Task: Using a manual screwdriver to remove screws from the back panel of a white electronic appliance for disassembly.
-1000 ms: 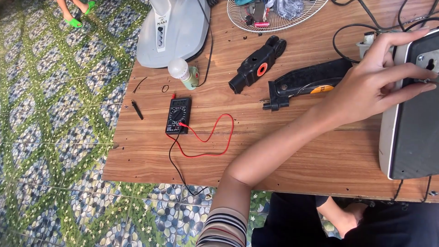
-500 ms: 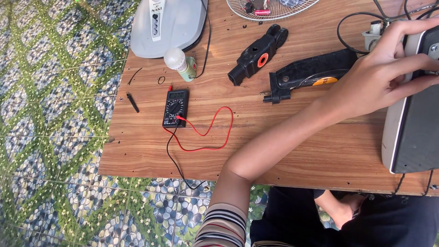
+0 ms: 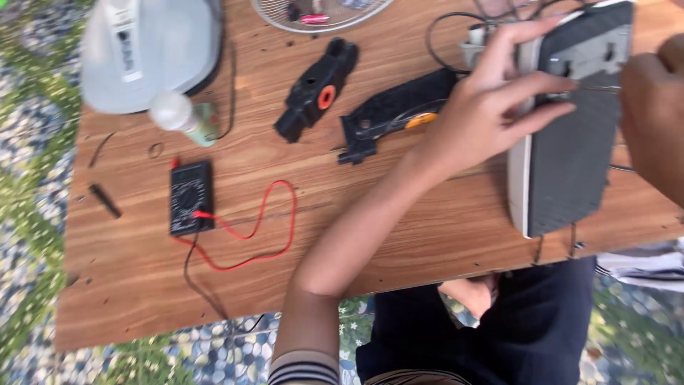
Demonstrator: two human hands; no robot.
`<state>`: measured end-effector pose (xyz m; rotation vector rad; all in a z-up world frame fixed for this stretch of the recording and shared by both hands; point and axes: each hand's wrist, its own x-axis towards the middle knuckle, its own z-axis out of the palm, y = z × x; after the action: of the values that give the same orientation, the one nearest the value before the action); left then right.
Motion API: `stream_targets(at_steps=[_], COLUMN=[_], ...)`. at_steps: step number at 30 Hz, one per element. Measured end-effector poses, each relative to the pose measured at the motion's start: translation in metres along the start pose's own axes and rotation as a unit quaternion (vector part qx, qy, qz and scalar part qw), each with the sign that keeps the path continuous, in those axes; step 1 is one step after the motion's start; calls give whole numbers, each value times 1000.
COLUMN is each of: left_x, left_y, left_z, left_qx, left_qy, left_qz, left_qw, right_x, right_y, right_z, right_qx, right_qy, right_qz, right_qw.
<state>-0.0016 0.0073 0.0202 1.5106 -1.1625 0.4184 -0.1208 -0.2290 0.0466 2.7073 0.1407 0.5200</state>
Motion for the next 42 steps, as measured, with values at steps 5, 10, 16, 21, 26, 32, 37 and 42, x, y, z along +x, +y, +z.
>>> stream_targets(at_steps=[5, 10, 16, 21, 26, 32, 37, 42], left_x=[3, 3, 4, 4, 2, 3, 0, 1], left_y=[16, 20, 21, 21, 19, 20, 17, 19], left_z=[-8, -11, -11, -11, -11, -11, -10, -10], left_qx=[-17, -23, -20, -13, -5, 2, 9, 0], left_qy=[10, 10, 15, 14, 10, 4, 5, 9], left_qz=[-8, -11, -9, -15, -10, -14, -13, -13], left_qw=[1000, 1000, 1000, 1000, 1000, 1000, 1000, 1000], right_x=[1, 8, 19, 23, 18, 19, 20, 21], right_y=[-15, -23, -36, -41, -34, -26, -27, -32], right_z=[-70, -84, -99, -103, -90, -82, -83, -86], right_qx=[-162, -198, -214, -207, -173, -102, -49, -77], right_qy=[9, 17, -11, -31, -35, -47, -50, -45], right_qz=[-11, -31, -54, -50, -30, -24, -20, -23], right_qw=[987, 980, 975, 976, 984, 993, 997, 996])
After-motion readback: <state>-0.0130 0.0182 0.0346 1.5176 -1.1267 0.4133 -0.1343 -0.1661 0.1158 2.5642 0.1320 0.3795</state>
